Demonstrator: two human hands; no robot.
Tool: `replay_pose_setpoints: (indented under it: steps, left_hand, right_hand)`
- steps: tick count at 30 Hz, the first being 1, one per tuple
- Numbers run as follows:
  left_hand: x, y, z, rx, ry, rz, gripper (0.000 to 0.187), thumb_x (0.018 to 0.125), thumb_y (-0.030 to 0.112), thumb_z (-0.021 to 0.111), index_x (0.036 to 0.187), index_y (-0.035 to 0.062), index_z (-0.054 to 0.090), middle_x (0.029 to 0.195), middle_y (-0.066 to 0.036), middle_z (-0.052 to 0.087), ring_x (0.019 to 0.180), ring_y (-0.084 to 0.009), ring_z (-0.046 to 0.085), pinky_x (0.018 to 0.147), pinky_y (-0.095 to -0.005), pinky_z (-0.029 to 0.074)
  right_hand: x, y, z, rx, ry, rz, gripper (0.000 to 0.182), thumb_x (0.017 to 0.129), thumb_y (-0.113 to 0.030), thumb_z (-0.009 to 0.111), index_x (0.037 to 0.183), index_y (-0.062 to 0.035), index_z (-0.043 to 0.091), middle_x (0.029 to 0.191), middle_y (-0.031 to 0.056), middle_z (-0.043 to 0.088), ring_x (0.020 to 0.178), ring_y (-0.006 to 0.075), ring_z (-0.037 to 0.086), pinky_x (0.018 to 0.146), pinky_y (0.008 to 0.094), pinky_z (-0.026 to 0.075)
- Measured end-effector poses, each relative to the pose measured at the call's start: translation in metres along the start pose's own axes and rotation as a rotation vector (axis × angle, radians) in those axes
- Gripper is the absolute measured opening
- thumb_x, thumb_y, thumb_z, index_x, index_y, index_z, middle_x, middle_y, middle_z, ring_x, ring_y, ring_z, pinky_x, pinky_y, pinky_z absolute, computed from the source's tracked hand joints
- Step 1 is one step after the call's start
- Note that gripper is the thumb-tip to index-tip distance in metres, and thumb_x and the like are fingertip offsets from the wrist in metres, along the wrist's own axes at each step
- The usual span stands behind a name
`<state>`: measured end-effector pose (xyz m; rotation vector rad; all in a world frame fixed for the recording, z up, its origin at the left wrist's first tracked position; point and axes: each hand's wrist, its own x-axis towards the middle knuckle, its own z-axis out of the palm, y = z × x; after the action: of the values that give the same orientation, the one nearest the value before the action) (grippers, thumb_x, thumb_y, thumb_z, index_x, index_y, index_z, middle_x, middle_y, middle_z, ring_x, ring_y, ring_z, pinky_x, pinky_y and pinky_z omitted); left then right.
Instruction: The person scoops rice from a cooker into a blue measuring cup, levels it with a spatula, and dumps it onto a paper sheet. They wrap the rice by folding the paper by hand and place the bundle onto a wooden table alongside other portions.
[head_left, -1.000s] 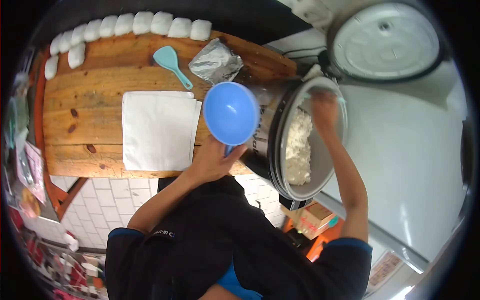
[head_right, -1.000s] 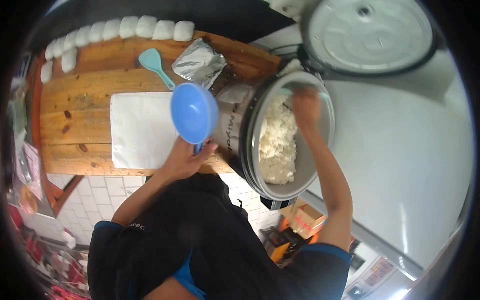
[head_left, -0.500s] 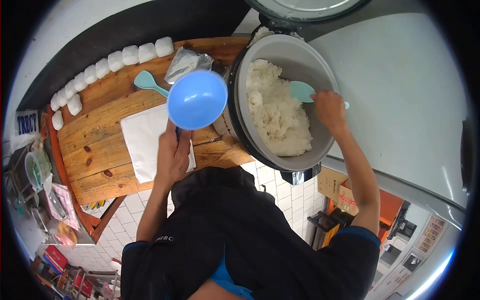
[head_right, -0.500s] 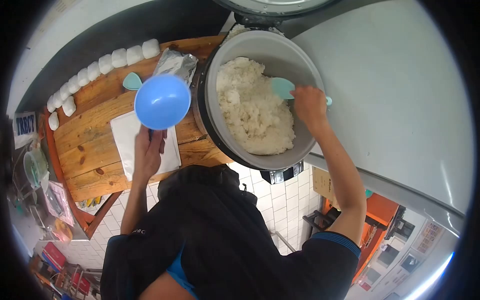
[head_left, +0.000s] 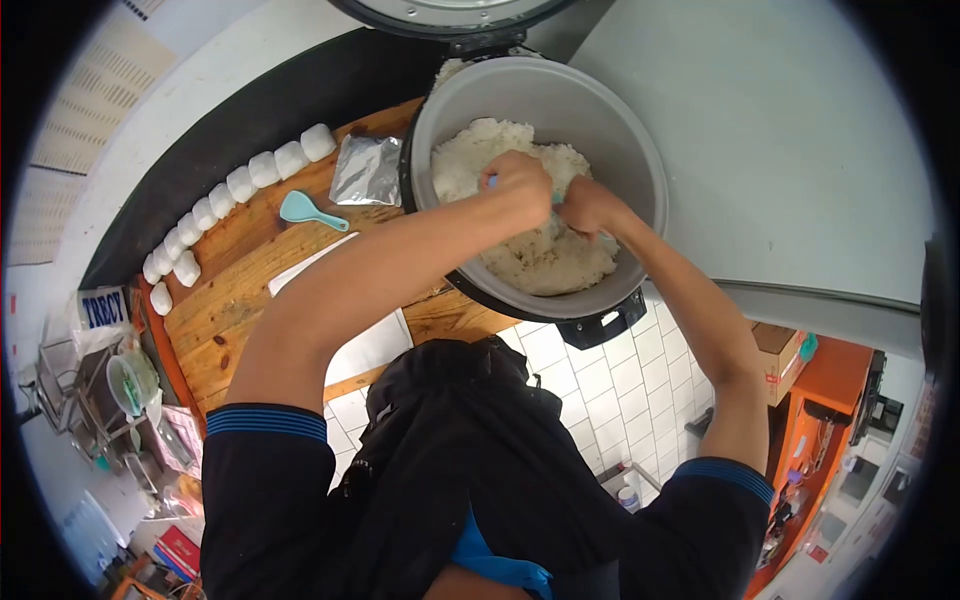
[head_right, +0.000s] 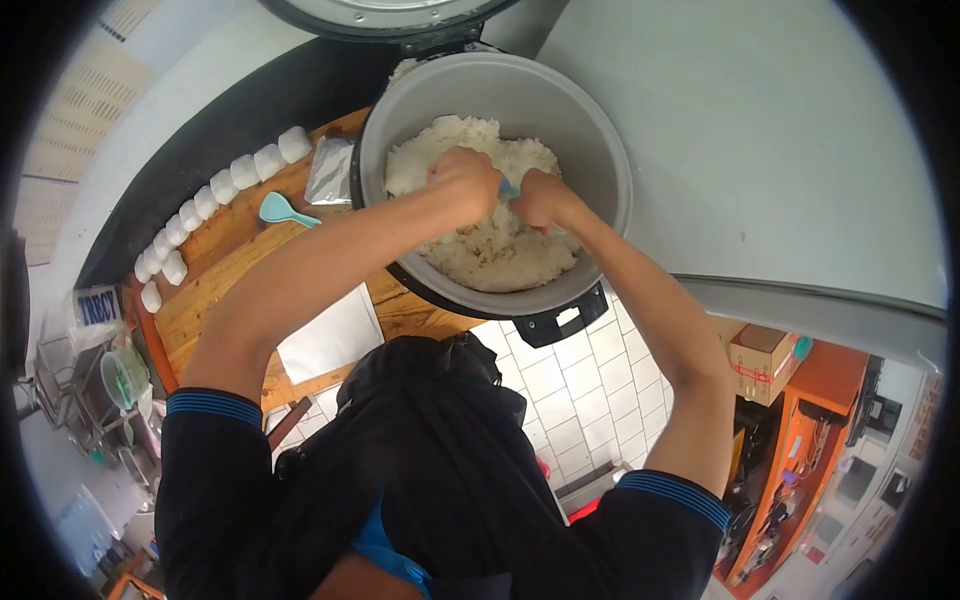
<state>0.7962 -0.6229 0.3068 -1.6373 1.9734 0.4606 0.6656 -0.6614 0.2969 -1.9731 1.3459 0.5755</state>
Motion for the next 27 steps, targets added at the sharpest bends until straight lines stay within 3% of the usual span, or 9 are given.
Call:
replay_pose_setpoints:
  steps: [3, 7, 9, 12, 14, 18, 20, 24, 27]
  left_hand:
    - [0.006, -0.020, 0.017, -0.223, 0.122, 0.040, 0.034, 0.060, 0.003, 0.077, 0.094, 0.0084, 0.076, 0.087, -0.006, 0.073, 0.075, -0.0224, 0.070, 0.053, -0.0389, 0.055]
    - [0.002, -0.045, 0.007, -0.227, 0.111, 0.145, 0.030, 0.065, -0.003, 0.066, 0.094, -0.0008, 0.073, 0.084, -0.017, 0.071, 0.072, -0.0286, 0.070, 0.052, -0.0409, 0.053]
    - [-0.004, -0.060, -0.007, -0.208, 0.083, 0.211, 0.029, 0.069, -0.005, 0.061, 0.097, -0.0035, 0.070, 0.082, -0.022, 0.069, 0.072, -0.0311, 0.070, 0.052, -0.0428, 0.052]
    - [-0.037, -0.078, -0.034, -0.621, 0.078, 0.090, 0.015, 0.077, -0.003, 0.055, 0.089, -0.0076, 0.062, 0.070, -0.022, 0.063, 0.057, -0.0270, 0.064, 0.043, -0.0397, 0.045]
    - [-0.040, -0.084, -0.019, -1.292, 0.118, 0.038, 0.008, 0.088, 0.001, 0.051, 0.087, -0.0058, 0.056, 0.066, -0.015, 0.057, 0.049, -0.0177, 0.054, 0.039, -0.0321, 0.039]
    - [-0.062, -0.076, 0.009, -1.692, 0.059, 0.015, 0.009, 0.095, 0.004, 0.048, 0.093, -0.0008, 0.055, 0.068, -0.008, 0.053, 0.047, -0.0106, 0.045, 0.039, -0.0282, 0.036]
    - [-0.069, -0.070, 0.020, -1.965, 0.064, 0.035, 0.011, 0.098, 0.007, 0.047, 0.099, 0.0024, 0.057, 0.072, -0.005, 0.052, 0.049, -0.0073, 0.042, 0.041, -0.0263, 0.035]
    - [-0.084, -0.059, 0.019, -1.788, 0.249, 0.065, 0.018, 0.098, 0.007, 0.046, 0.112, 0.0023, 0.056, 0.072, -0.003, 0.052, 0.051, -0.0081, 0.045, 0.042, -0.0268, 0.037]
    - [-0.085, -0.047, 0.025, -1.285, 0.650, 0.136, 0.033, 0.088, 0.004, 0.050, 0.119, -0.0046, 0.053, 0.068, -0.013, 0.056, 0.059, -0.0228, 0.056, 0.055, -0.0364, 0.048]
  right_hand:
    - [0.011, 0.007, 0.011, 0.405, 0.038, 0.011, 0.023, 0.081, -0.010, 0.058, 0.068, 0.0098, 0.062, 0.052, 0.0161, 0.060, 0.050, 0.0275, 0.065, 0.054, 0.0415, 0.053]
    - [-0.019, -0.021, 0.013, 0.259, 0.141, -0.060, 0.020, 0.079, -0.007, 0.060, 0.069, 0.0096, 0.063, 0.062, 0.0202, 0.065, 0.054, 0.0321, 0.066, 0.059, 0.0440, 0.054]
    - [-0.019, -0.014, 0.031, -0.253, 0.742, -0.546, 0.014, 0.077, -0.003, 0.062, 0.077, 0.0109, 0.064, 0.078, 0.0214, 0.069, 0.064, 0.0345, 0.069, 0.061, 0.0446, 0.055]
    - [-0.050, -0.034, 0.023, -0.202, 0.872, -0.544, 0.017, 0.077, 0.000, 0.061, 0.089, 0.0119, 0.064, 0.089, 0.0227, 0.068, 0.076, 0.0382, 0.070, 0.062, 0.0466, 0.056]
    - [-0.070, -0.049, 0.020, -0.301, 0.801, -0.390, 0.019, 0.079, 0.000, 0.061, 0.094, 0.0114, 0.063, 0.088, 0.0227, 0.067, 0.078, 0.0396, 0.069, 0.064, 0.0471, 0.056]
    - [-0.079, -0.025, 0.010, -0.567, 0.777, -0.286, 0.019, 0.087, -0.005, 0.059, 0.100, 0.0070, 0.064, 0.086, 0.0226, 0.067, 0.080, 0.0417, 0.068, 0.063, 0.0495, 0.055]
    - [-0.089, -0.018, -0.011, -0.392, 0.838, -0.209, 0.022, 0.092, -0.012, 0.055, 0.100, 0.0062, 0.065, 0.086, 0.0230, 0.068, 0.081, 0.0422, 0.068, 0.066, 0.0502, 0.055]
    - [-0.117, -0.019, -0.032, 0.318, 0.773, -0.134, 0.047, 0.105, -0.032, 0.038, 0.098, 0.0057, 0.065, 0.082, 0.0326, 0.063, 0.088, 0.0453, 0.065, 0.079, 0.0513, 0.050]
    - [-0.115, -0.039, 0.003, 0.232, 0.701, -0.240, 0.061, 0.106, -0.039, 0.032, 0.084, 0.0075, 0.065, 0.085, 0.0357, 0.062, 0.093, 0.0511, 0.060, 0.085, 0.0526, 0.047]
